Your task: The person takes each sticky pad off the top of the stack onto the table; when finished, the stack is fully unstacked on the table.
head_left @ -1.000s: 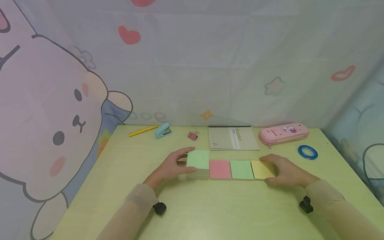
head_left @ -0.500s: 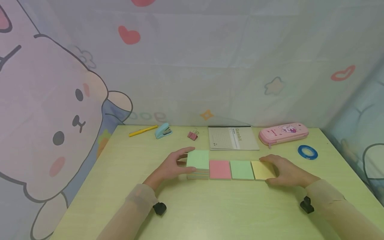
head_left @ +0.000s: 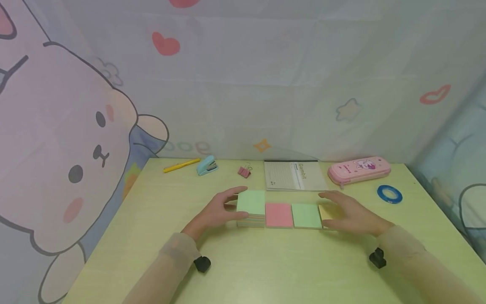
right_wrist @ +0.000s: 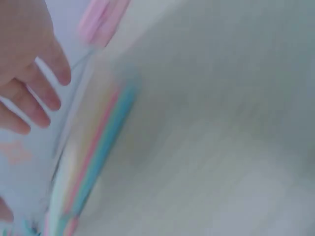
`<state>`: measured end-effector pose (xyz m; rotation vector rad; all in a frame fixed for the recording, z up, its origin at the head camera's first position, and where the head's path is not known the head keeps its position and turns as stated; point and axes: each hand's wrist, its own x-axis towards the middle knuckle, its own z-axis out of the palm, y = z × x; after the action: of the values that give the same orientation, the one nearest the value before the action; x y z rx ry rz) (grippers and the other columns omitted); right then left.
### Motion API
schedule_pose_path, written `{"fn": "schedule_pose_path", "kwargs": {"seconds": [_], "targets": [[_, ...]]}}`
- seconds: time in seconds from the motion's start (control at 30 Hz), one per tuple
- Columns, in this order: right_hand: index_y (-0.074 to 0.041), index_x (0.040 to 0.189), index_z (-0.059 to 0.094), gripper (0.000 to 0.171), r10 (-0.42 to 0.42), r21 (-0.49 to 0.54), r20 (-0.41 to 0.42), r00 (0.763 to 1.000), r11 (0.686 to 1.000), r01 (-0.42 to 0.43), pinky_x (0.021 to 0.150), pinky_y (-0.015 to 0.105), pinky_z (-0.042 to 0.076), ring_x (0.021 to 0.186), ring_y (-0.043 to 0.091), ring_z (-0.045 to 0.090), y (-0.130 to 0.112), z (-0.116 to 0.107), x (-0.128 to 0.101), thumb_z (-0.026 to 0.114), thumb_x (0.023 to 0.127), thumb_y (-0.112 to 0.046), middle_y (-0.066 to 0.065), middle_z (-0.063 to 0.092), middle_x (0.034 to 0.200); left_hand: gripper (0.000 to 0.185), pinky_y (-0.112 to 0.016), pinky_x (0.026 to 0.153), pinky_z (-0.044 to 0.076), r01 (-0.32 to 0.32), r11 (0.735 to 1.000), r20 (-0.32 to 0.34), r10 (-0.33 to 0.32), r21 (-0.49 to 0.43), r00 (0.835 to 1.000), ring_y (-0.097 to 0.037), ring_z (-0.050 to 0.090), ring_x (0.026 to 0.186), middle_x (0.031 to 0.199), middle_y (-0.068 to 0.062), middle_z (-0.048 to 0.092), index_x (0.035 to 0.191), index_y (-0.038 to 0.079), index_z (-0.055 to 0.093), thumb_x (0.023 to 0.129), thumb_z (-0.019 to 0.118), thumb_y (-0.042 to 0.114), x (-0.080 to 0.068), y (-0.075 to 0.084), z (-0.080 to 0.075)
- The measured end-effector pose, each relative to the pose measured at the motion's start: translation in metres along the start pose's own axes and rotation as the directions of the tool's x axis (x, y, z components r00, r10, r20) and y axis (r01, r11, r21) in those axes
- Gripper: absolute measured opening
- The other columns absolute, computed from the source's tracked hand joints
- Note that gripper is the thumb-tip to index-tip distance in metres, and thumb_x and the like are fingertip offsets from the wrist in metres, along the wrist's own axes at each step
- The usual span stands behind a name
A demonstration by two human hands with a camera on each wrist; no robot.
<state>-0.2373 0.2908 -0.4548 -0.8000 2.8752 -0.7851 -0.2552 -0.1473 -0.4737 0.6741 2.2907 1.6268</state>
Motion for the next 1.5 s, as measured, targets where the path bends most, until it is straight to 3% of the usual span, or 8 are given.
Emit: {"fn": "schedule_pose_path", "kwargs": {"seconds": [0.3,0.53,0.67,0.87,1.07,1.33,1.5], "targets": [[-0.003,0.153,0.049,0.078,-0.195,0.068,-0.038,0.98,0.978,0.198,0.117,0.055,0.043,0.144,0.031,0.049,-0.069,0.025,0.053,0.079,0.094,-0.044,0.01,0.054,0.154,0.079,-0.052,0.116,0.046,-0.011,1.0,0.0,0.011,-0.009,1.0,-0.034,0.047,0.146,0.157,-0.004,0.051,0.159,0.017,0.047,0.09,0.086,0.022,0.001,0.002,0.001],[-0.005,0.152,0.05,0.077,-0.24,0.169,-0.034,0.97,0.955,0.242,0.118,0.051,0.043,0.142,0.025,0.049,-0.116,0.042,0.084,0.083,0.091,-0.038,0.006,0.055,0.151,0.083,-0.052,0.115,0.048,-0.015,1.0,0.014,0.016,-0.022,1.0,-0.035,0.048,0.146,0.16,-0.004,0.047,0.161,0.014,0.044,0.09,0.086,0.022,0.002,0.004,0.002],[-0.003,0.149,0.052,0.077,-0.276,0.174,-0.036,0.961,0.945,0.278,0.108,0.046,0.051,0.128,0.021,0.056,-0.13,0.05,0.093,0.087,0.088,-0.036,0.005,0.06,0.142,0.081,-0.052,0.115,0.048,-0.038,0.999,0.014,0.039,-0.018,0.999,-0.035,0.047,0.146,0.162,-0.004,0.046,0.16,0.014,0.044,0.091,0.085,0.021,0.004,0.004,0.002],[0.001,0.147,0.053,0.078,-0.277,0.116,-0.05,0.959,0.953,0.281,0.091,0.036,0.055,0.113,0.02,0.058,-0.136,0.056,0.099,0.089,0.086,-0.031,0.009,0.062,0.14,0.085,-0.057,0.115,0.046,-0.061,0.998,0.018,0.061,0.008,0.998,-0.037,0.046,0.147,0.165,-0.01,0.042,0.163,0.014,0.039,0.092,0.084,0.021,0.004,0.005,0.002],[-0.001,0.148,0.053,0.074,-0.238,0.099,-0.049,0.97,0.965,0.242,0.08,0.026,0.056,0.099,0.015,0.057,-0.124,0.059,0.097,0.085,0.09,-0.033,0.006,0.06,0.139,0.084,-0.058,0.115,0.045,-0.049,0.999,0.022,0.049,0.016,0.999,-0.036,0.048,0.145,0.161,-0.006,0.046,0.161,0.015,0.041,0.09,0.085,0.021,0.002,0.004,0.002],[-0.008,0.15,0.053,0.083,-0.152,0.186,-0.06,0.987,0.969,0.16,0.101,0.043,0.055,0.129,0.023,0.055,-0.108,0.043,0.075,0.091,0.082,-0.036,0.006,0.054,0.149,0.079,-0.053,0.117,0.046,-0.006,0.999,0.004,0.006,0.053,1.0,-0.035,0.047,0.146,0.159,-0.005,0.049,0.157,0.009,0.048,0.09,0.086,0.025,-0.001,0.0,0.0],[-0.01,0.15,0.055,0.078,-0.13,0.124,-0.079,0.988,0.982,0.14,0.109,0.05,0.049,0.134,0.025,0.054,-0.094,0.03,0.062,0.087,0.085,-0.039,0.004,0.057,0.146,0.079,-0.053,0.117,0.045,-0.005,0.999,0.01,0.005,0.04,1.0,-0.036,0.047,0.146,0.159,-0.007,0.049,0.157,0.008,0.047,0.09,0.086,0.022,-0.001,0.001,-0.001]]}}
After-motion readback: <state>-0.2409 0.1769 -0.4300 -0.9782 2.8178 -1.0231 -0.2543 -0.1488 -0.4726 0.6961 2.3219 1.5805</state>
